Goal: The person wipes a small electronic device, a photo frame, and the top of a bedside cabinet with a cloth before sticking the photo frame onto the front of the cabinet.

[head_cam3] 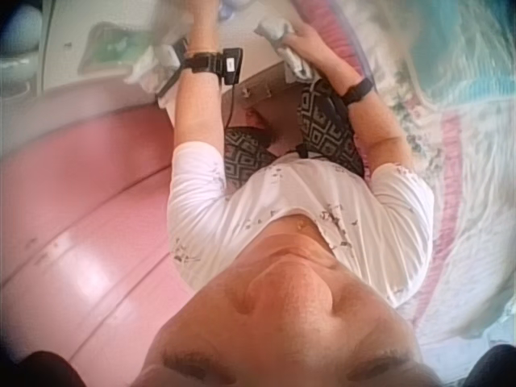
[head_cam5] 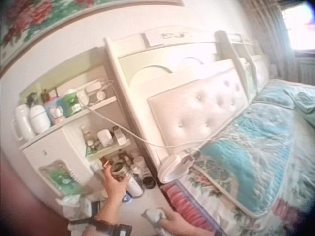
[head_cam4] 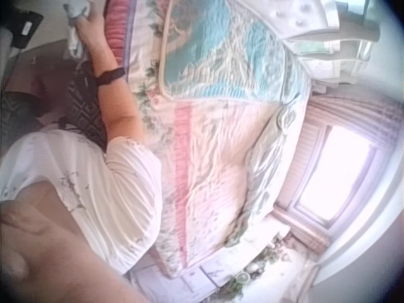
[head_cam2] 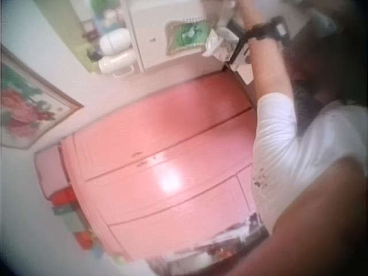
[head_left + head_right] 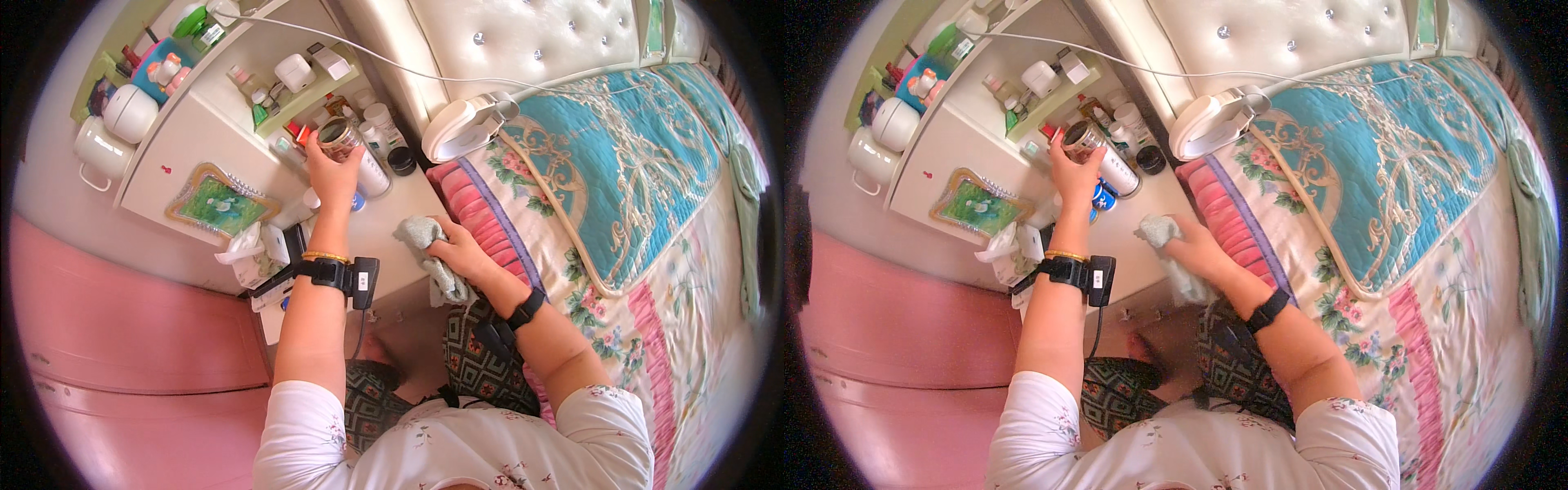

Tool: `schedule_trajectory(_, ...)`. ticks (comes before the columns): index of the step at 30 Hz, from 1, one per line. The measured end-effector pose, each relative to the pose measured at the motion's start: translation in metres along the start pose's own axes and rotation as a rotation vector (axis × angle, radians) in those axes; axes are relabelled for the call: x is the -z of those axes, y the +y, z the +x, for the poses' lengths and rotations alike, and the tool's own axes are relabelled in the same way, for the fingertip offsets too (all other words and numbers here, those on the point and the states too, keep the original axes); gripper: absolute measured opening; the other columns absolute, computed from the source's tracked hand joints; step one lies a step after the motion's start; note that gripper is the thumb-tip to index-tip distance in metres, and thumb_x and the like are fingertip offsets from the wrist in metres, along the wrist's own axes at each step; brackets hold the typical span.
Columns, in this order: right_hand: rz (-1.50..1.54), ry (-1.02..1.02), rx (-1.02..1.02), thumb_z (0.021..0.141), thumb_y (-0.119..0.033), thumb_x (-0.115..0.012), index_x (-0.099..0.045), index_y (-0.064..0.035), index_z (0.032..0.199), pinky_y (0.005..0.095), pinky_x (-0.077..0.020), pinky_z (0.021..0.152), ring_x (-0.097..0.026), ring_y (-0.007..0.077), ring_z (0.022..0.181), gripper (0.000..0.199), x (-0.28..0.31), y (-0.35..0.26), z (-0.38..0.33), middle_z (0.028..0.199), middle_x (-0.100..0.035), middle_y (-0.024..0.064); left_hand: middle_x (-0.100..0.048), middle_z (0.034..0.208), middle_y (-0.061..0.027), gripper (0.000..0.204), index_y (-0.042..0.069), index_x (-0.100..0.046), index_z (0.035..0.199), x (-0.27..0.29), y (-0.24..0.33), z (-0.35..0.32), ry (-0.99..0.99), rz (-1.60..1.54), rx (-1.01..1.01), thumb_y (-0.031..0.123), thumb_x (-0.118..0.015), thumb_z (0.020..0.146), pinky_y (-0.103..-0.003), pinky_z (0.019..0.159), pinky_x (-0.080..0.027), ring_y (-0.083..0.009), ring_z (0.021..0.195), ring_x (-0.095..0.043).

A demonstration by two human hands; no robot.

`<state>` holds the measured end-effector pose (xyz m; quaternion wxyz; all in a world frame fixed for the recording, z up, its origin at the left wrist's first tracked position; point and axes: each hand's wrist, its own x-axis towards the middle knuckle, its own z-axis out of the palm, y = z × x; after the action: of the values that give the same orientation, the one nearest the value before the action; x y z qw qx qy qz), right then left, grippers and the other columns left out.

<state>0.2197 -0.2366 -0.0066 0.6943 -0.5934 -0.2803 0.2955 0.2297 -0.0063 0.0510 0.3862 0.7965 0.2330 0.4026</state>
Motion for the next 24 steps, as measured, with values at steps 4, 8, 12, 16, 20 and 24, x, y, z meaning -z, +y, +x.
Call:
schedule_trajectory(4,0.013,-0.054,-0.042,0.074,-0.007,-0.053,-0.050,-0.0010,0.113,0.0260,-0.0429,0.077,-0.052,0.0131,0.088,0.040,0.004,-0.009,-0.002,0.096,-0.056,0.0058,-0.049,0.113,-0.0172,0.073,0.001,-0.034,0.125,0.006,0.003,-0.007,0.059,0.069,-0.071,0.015,-0.073,0.065,-0.031,0.084,-0.041,-0.0253,0.100,-0.051)
schedule_trajectory(8,-0.022,-0.034,-0.045,0.074,-0.007,-0.053,-0.048,-0.0009,0.114,0.0256,-0.0420,0.079,-0.050,0.0126,0.091,0.041,0.005,0.002,-0.001,0.099,-0.055,0.0049,-0.048,0.107,-0.0149,0.059,-0.001,-0.040,0.119,0.055,-0.004,-0.027,0.225,0.065,-0.081,0.011,-0.068,0.068,-0.032,0.077,-0.042,-0.0261,0.090,-0.051)
schedule_trajectory(12,-0.088,-0.014,-0.012,0.073,-0.006,-0.054,-0.049,-0.0005,0.113,0.0264,-0.0420,0.079,-0.051,0.0135,0.090,0.041,-0.001,0.001,0.001,0.097,-0.055,0.0058,-0.047,0.105,-0.0158,0.059,-0.001,-0.042,0.115,0.079,-0.062,-0.051,0.209,0.315,0.049,0.018,-0.069,0.065,-0.035,0.080,-0.041,-0.0275,0.094,-0.048)
schedule_trajectory(16,-0.017,-0.008,-0.013,0.072,-0.007,-0.054,-0.049,0.0009,0.113,0.0275,-0.0418,0.080,-0.053,0.0155,0.090,0.042,0.004,0.017,0.003,0.097,-0.057,0.0087,-0.049,0.106,-0.0198,0.063,-0.003,-0.045,0.110,0.054,-0.082,-0.060,0.119,0.417,0.150,0.026,-0.073,0.061,-0.039,0.086,-0.039,-0.0338,0.101,-0.047)
schedule_trajectory(20,-0.017,-0.020,-0.022,0.073,-0.006,-0.051,-0.048,0.0012,0.114,0.0261,-0.0422,0.078,-0.052,0.0142,0.089,0.041,0.003,0.014,0.001,0.097,-0.056,0.0076,-0.052,0.103,-0.0190,0.060,-0.002,-0.046,0.109,0.053,-0.093,-0.054,0.066,0.351,0.210,0.024,-0.073,0.062,-0.039,0.085,-0.040,-0.0338,0.098,-0.049)
schedule_trajectory(24,0.040,-0.035,-0.043,0.073,-0.005,-0.051,-0.048,0.0007,0.114,0.0257,-0.0428,0.076,-0.052,0.0135,0.088,0.042,-0.001,0.011,0.002,0.097,-0.056,0.0064,-0.053,0.101,-0.0166,0.056,0.000,-0.047,0.110,0.065,-0.115,-0.051,0.055,0.284,0.174,0.020,-0.072,0.064,-0.039,0.081,-0.042,-0.0327,0.094,-0.052)
